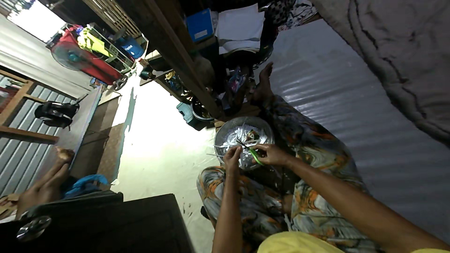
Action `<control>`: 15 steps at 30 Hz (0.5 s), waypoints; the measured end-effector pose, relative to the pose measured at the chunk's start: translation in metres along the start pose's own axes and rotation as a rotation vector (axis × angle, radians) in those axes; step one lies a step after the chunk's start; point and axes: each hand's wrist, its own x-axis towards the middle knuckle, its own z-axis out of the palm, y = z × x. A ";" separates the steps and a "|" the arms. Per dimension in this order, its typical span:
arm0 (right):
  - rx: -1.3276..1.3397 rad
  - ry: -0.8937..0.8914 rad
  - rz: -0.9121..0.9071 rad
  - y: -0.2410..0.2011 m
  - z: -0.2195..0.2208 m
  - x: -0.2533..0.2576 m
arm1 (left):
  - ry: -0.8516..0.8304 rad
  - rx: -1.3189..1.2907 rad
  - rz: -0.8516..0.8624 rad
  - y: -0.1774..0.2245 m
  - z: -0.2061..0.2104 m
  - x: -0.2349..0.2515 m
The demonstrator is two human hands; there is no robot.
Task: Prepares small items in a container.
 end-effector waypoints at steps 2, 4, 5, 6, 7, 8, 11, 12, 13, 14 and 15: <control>0.010 0.003 -0.006 0.000 0.001 0.000 | -0.009 -0.001 -0.002 0.000 0.000 0.000; 0.030 0.007 -0.002 0.000 0.001 0.000 | -0.016 0.002 -0.002 0.001 0.000 0.000; 0.035 0.013 -0.007 0.001 0.001 0.001 | -0.017 0.005 -0.006 0.001 0.000 0.000; 0.039 0.017 -0.012 0.001 0.001 0.001 | -0.015 0.012 -0.010 0.001 0.000 0.000; 0.041 0.026 -0.017 0.002 0.001 0.001 | -0.011 0.017 -0.011 0.001 0.000 0.000; 0.044 0.034 -0.023 0.003 0.002 0.001 | -0.008 0.020 -0.010 0.001 0.000 0.000; 0.039 0.038 0.004 0.000 0.000 -0.001 | -0.004 0.017 -0.009 0.000 0.000 0.000; 0.034 0.034 0.008 -0.001 0.000 -0.001 | -0.001 0.010 -0.012 0.001 0.000 0.000; 0.026 0.027 0.004 -0.001 0.000 -0.001 | 0.001 0.001 -0.013 0.001 0.000 0.000; 0.020 0.017 0.000 -0.001 0.000 -0.001 | 0.001 -0.007 -0.013 0.002 0.000 0.000; 0.012 0.009 -0.004 -0.001 0.000 -0.001 | -0.003 -0.013 -0.008 0.001 0.000 0.000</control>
